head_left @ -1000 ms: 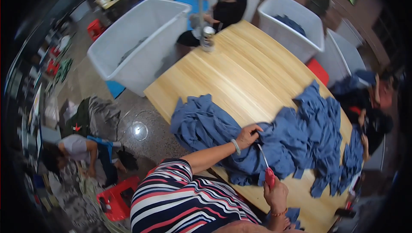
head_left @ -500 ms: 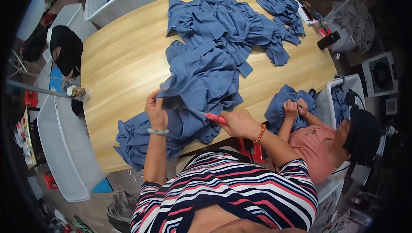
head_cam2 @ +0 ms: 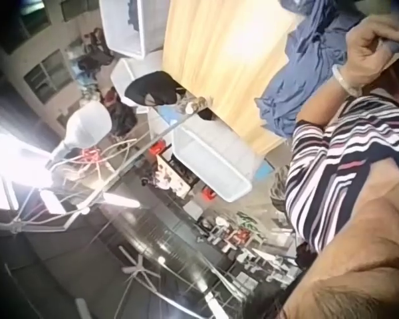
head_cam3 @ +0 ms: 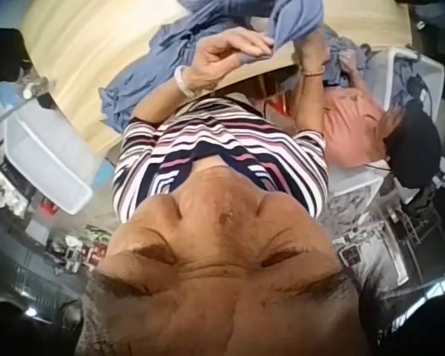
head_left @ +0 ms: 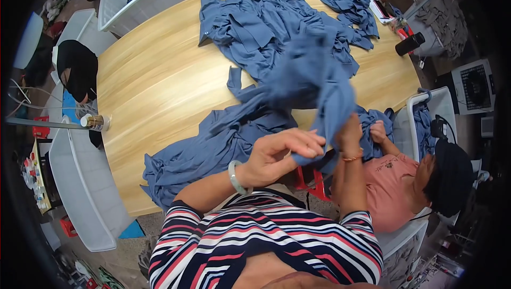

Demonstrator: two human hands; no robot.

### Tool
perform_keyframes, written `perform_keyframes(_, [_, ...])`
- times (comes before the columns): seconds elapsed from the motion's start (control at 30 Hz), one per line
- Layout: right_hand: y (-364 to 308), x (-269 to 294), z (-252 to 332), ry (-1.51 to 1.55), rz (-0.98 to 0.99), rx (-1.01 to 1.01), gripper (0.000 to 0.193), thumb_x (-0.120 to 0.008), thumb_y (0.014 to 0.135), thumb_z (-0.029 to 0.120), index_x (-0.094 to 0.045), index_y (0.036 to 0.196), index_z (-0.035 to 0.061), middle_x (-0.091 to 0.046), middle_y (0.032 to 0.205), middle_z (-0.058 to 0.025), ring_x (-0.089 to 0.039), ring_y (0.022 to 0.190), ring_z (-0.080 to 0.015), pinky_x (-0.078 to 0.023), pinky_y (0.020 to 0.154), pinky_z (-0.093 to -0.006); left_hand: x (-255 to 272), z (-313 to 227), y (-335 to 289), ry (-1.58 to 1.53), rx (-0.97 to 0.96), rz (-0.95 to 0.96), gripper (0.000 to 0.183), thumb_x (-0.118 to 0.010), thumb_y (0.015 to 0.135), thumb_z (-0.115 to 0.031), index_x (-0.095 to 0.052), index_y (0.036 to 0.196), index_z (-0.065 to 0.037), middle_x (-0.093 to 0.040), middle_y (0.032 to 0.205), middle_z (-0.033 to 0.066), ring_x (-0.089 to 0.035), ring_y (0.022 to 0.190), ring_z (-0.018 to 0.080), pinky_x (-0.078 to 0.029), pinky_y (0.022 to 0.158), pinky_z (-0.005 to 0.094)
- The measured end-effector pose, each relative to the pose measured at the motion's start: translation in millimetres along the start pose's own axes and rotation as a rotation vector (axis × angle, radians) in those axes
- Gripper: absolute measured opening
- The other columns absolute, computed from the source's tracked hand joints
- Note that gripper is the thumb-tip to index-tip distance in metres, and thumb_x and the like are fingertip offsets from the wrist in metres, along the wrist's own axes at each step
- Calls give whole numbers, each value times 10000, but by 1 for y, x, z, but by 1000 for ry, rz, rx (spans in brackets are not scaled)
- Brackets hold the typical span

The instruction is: Trim and separate pieces of blue garment fabric using scissors.

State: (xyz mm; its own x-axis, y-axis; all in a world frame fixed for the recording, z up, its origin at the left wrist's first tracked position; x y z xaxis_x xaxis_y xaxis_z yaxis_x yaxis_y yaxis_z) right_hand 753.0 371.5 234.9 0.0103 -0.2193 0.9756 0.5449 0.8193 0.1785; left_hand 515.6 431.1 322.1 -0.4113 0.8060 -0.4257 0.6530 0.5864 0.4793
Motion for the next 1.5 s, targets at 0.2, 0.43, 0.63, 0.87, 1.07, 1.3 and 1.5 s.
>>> perform_keyframes(0.2, [30, 16, -78, 114, 128, -370, 226, -643, 788, 207, -673, 859, -5, -662, 871, -238, -647, 867, -385, -506, 697, -446, 56, 91, 33, 646, 241, 229, 125, -653, 821, -63, -650, 945, -53, -611, 1101, 119, -522, 1152, 312, -415, 971, 389])
perform_keyframes(0.43, [-56, -42, -87, 3, 407, -28, 510, -605, 828, 231, -451, 1280, 53, -621, 962, -286, -602, 895, -462, -476, 778, -515, 206, 187, 78, 1548, 353, 171, 675, -798, 650, -312, -524, 1244, -144, -391, 1396, 149, -257, 1359, 394, -259, 1057, 581])
perform_keyframes(0.63, [-63, -55, -45, 243, 621, -223, 527, -609, 831, 225, -434, 1318, 125, -639, 898, -257, -621, 840, -434, -485, 758, -499, 296, 222, 157, 1903, 331, 221, 1067, -832, 538, -478, -306, 1445, -277, -188, 1531, 125, -76, 1423, 381, -121, 1013, 729])
perform_keyframes(0.87, [-55, -59, -36, 185, 641, -268, 512, -597, 839, 206, -433, 1320, 144, -649, 846, -229, -626, 814, -427, -486, 743, -491, 360, 247, 162, 1905, 476, 80, 707, -767, 642, -427, -497, 1274, -264, -411, 1374, 62, -283, 1342, 332, -206, 1000, 720])
perform_keyframes(1.07, [-38, -53, -10, 244, 620, -167, 478, -591, 844, 212, -446, 1291, 124, -628, 865, -276, -610, 801, -456, -478, 731, -530, 372, 194, 99, 1903, 519, 29, 683, -785, 627, -357, -525, 1244, -227, -412, 1362, 95, -304, 1325, 323, -245, 1022, 669])
perform_keyframes(1.3, [-27, -64, 20, 275, 660, -12, 461, -583, 859, 230, -444, 1284, 122, -632, 859, -262, -614, 801, -450, -483, 724, -522, 396, 112, -25, 1920, 596, -36, 706, -814, 586, -294, -532, 1226, -207, -411, 1340, 94, -317, 1315, 314, -258, 1025, 653])
perform_keyframes(1.5, [-14, -64, 41, 275, 662, 86, 424, -579, 872, 224, -452, 1266, 129, -638, 808, -250, -620, 775, -440, -485, 699, -517, 403, 41, -94, 1830, 804, -102, 765, -826, 587, -272, -496, 1271, -183, -356, 1384, 89, -288, 1334, 328, -246, 1032, 663])
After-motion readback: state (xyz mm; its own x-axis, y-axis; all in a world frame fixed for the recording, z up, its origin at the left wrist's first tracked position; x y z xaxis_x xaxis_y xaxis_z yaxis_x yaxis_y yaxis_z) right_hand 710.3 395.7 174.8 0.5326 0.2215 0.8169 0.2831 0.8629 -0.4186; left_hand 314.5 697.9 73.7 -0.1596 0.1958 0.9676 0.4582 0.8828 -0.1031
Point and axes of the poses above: each hand's wrist, its own y-axis towards the middle knuckle, its own x-axis out of the back of the hand, z = x × y, the point moved 3 cm from there along y, towards the middle knuckle
